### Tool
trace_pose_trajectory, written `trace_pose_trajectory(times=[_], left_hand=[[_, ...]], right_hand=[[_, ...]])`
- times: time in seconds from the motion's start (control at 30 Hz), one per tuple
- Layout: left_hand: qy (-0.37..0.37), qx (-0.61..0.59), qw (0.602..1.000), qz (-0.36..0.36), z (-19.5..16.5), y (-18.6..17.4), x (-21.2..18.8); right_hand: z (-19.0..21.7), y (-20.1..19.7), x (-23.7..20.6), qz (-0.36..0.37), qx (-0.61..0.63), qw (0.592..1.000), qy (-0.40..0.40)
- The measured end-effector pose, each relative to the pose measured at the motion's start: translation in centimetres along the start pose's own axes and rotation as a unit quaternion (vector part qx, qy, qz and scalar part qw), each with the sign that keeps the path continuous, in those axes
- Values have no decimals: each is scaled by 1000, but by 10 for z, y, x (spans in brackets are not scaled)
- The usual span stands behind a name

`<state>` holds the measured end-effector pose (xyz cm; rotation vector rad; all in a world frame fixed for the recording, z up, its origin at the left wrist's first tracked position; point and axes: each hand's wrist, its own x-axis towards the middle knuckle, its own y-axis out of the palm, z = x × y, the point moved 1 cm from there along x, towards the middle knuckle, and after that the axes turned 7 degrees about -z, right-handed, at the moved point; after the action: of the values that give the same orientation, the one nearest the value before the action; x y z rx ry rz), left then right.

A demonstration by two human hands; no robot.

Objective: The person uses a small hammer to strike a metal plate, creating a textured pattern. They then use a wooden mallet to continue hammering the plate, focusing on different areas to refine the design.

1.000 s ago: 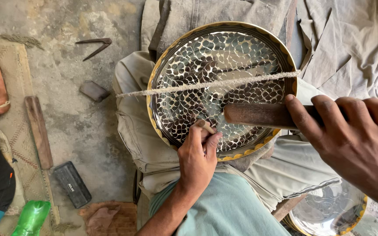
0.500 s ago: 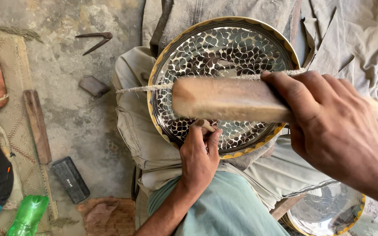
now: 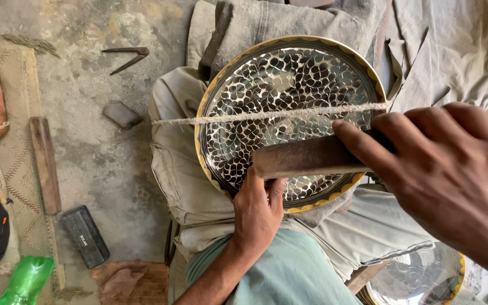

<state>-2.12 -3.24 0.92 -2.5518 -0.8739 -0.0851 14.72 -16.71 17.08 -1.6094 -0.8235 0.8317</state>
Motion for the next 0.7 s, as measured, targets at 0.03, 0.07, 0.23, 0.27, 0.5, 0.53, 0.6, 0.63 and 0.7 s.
trace_pose_trajectory(times=[0.03, 0.07, 0.23, 0.27, 0.5, 0.53, 0.6, 0.63, 0.7], left_hand=[[10, 12, 1000, -8, 0, 0, 0], [-2, 2, 1000, -1, 0, 0, 0], [-16, -6, 1000, 11, -1, 0, 1], [-16, -10, 1000, 12, -1, 0, 1], [-14, -7, 1000, 12, 0, 1, 1], [-20, -5, 1000, 19, 0, 1, 1], [-34, -33, 999, 16, 0, 1, 2], [-40, -48, 998, 15, -1, 0, 2], [-22, -29, 999, 7, -1, 0, 3]], right_hand=[[2, -1, 0, -1, -47, 998, -39], [2, -2, 0, -3, 22, 1000, 2], [2, 1, -7, 48, -120, 991, -42], [1, 3, -9, 48, -46, 998, 3], [-3, 6, -7, 17, -39, 999, -14], [-1, 4, -4, -1, 26, 999, 23], [3, 1, 0, 71, -4, 996, 44], [4, 0, 1, 107, -19, 993, 55], [7, -6, 0, 11, -14, 1000, 10]])
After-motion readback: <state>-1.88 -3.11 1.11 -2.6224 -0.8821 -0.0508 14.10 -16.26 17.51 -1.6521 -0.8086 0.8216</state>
